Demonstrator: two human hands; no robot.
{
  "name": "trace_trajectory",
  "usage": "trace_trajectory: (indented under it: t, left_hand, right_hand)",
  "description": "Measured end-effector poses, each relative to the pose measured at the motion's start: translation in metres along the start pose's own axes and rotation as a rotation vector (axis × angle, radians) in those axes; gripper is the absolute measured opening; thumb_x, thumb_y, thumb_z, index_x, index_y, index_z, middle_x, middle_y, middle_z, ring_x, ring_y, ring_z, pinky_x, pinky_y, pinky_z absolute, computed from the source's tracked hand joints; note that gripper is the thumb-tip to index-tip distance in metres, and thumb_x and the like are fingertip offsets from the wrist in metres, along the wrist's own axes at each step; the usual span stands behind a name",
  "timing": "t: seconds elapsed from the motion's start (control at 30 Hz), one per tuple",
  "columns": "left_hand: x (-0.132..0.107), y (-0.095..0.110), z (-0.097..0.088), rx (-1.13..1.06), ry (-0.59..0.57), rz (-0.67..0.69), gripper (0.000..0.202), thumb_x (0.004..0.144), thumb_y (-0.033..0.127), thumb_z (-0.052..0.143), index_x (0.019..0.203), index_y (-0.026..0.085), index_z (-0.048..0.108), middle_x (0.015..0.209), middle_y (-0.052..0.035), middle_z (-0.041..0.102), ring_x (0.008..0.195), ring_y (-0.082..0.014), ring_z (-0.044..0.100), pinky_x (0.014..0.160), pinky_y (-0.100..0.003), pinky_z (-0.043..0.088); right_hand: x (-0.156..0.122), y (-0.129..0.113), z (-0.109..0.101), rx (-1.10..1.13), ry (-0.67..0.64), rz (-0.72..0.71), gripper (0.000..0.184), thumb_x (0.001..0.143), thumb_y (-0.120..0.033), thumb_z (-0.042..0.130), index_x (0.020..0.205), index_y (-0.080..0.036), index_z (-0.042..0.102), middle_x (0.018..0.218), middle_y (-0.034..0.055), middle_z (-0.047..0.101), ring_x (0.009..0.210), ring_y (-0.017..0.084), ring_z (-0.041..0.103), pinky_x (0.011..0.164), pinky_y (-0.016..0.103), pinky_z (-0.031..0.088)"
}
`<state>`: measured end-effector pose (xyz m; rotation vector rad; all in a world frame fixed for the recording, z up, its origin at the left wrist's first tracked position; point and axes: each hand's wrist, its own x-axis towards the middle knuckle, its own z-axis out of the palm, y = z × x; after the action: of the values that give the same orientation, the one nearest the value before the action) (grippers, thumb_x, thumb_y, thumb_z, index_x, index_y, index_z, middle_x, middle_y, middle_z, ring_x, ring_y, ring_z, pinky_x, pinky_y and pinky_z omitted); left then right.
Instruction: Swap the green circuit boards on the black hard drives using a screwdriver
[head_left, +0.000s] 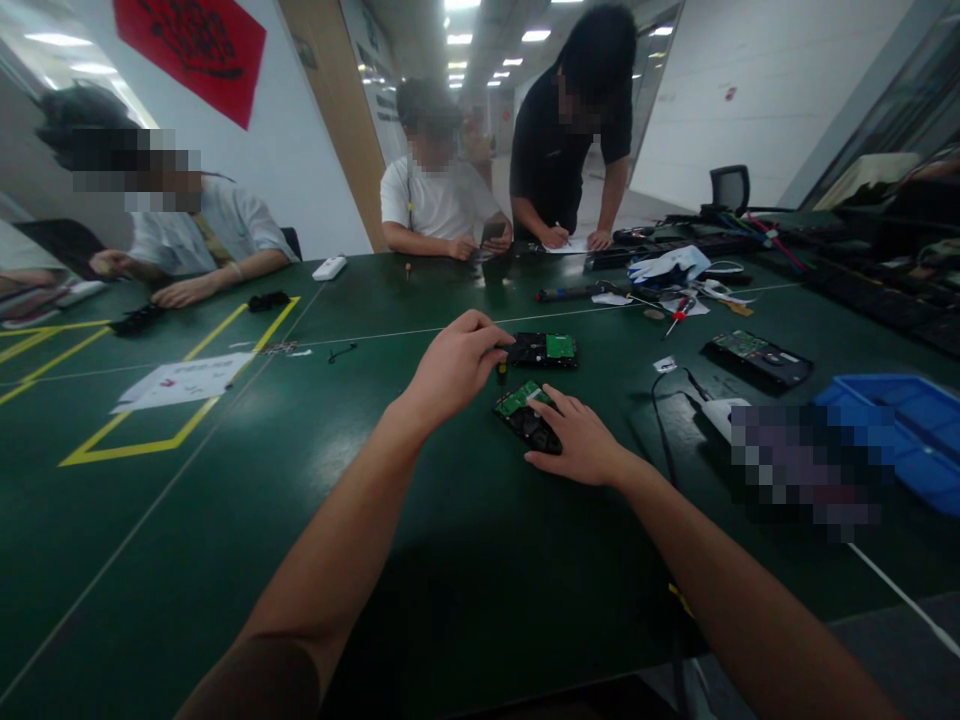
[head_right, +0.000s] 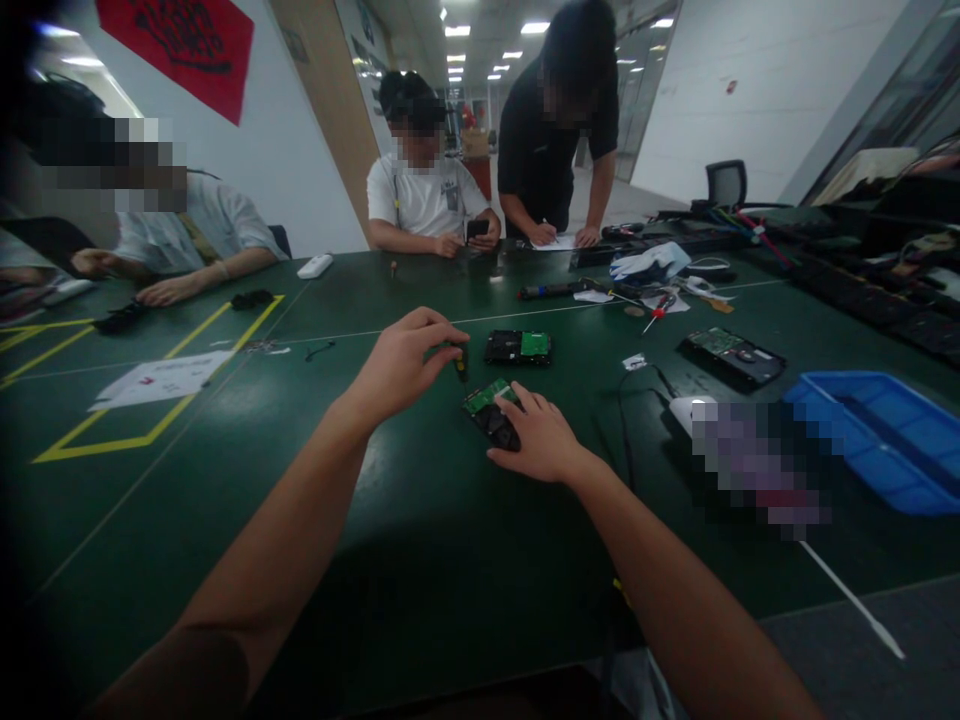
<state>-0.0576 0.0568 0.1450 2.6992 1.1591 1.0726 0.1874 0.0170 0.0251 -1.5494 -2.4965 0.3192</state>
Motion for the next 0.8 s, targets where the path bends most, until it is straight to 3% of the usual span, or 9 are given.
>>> trace_trajectory:
  t: [0.33, 0.63, 0.8]
  left_hand:
    - [0.0003, -0.0016, -0.0016, -0.035, -0.022, 0.001, 0.018, 0.094, 0.015, 0.063, 0.108, 0.021, 0.074, 0.109, -0.007, 0.076, 0.105, -0.022, 0.07, 0.098, -0.04, 0.055]
    - [-0.0006, -0.0024, -0.0001, -0.036, 0.019, -0.04, 0.008, 0.094, 0.027, 0.069, 0.092, 0.02, 0.072, 0.094, -0.0053, 0.077, 0.086, -0.0188, 0.071, 0.085, -0.034, 0.055]
    - [-0.0003, -0.0026, 0.0007, -0.038, 0.022, -0.054, 0.008, 0.094, 0.027, 0.068, 0.096, 0.02, 0.072, 0.092, -0.0046, 0.075, 0.082, -0.0172, 0.07, 0.08, -0.033, 0.055]
  right_hand:
    - [0.0, 0.0008, 0.001, 0.001, 0.004, -0.004, 0.094, 0.084, -0.079, 0.057, 0.16, -0.028, 0.038, 0.171, 0.0135, 0.021, 0.149, 0.045, 0.031, 0.117, 0.061, 0.029]
    - [-0.0008, -0.0012, -0.001, -0.011, 0.004, -0.004, 0.094, 0.084, -0.077, 0.059, 0.16, -0.025, 0.038, 0.171, 0.0158, 0.021, 0.148, 0.045, 0.033, 0.117, 0.06, 0.031]
    - [-0.0004, -0.0028, -0.0025, -0.008, -0.002, -0.002, 0.095, 0.083, -0.078, 0.058, 0.16, -0.026, 0.038, 0.171, 0.0161, 0.021, 0.149, 0.046, 0.032, 0.116, 0.061, 0.031]
